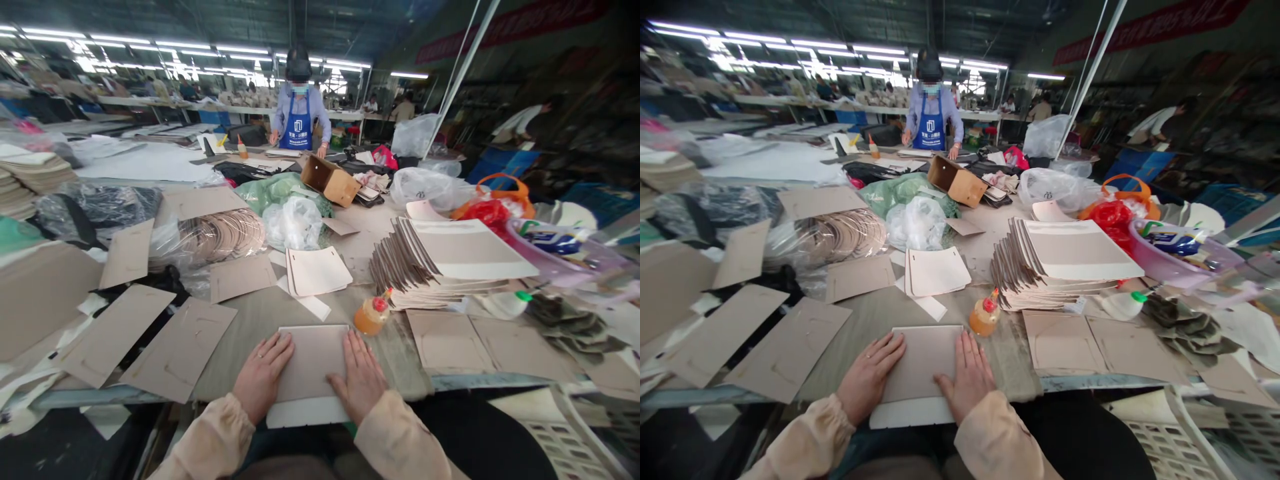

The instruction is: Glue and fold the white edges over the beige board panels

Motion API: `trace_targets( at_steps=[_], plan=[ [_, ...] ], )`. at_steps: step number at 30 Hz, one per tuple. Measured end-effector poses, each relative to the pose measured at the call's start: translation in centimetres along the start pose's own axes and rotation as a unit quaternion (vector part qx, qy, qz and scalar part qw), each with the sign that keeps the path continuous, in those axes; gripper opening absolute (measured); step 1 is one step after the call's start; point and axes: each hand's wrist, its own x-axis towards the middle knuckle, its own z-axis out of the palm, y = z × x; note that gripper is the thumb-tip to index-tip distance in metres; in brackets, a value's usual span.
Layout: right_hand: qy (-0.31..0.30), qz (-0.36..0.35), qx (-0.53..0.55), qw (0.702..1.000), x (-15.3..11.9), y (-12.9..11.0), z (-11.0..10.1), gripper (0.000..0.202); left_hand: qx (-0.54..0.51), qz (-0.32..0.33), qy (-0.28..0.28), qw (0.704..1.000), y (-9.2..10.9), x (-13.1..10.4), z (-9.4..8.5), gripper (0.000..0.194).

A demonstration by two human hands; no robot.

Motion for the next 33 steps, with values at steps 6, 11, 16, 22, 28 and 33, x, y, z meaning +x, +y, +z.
trace_targets(
  at_steps=[6,11,16,22,28,33],
  plan=[
    [0.167,-0.027,-0.009,0.986,-0.7,0.6,2.6,0.067,-0.189,-0.122,0.09,0.97,0.2,0.2,0.3,0.042],
    [0.199,-0.046,0.147,0.968,-1.2,0.3,2.7,0.062,-0.451,-0.31,0.169,0.82,2.5,1.1,0.0,0.062],
    [0.164,0.076,0.507,0.843,-2.7,-1.1,-0.4,0.063,-0.685,-0.365,0.144,0.614,5.5,0.3,-3.2,0.064],
    [0.197,0.129,0.507,0.829,-3.8,0.4,-6.2,0.057,-0.761,-0.372,0.096,0.523,8.1,-3.1,-7.0,0.051],
    [0.024,0.143,0.633,0.76,-4.3,-0.3,-7.9,0.045,-0.78,-0.369,0.054,0.503,9.6,-5.0,-6.4,0.052],
    [-0.01,0.167,0.605,0.779,-5.4,-1.1,-6.3,0.035,-0.789,-0.356,0.001,0.5,9.3,-5.2,-6.5,0.048]
  ],
)
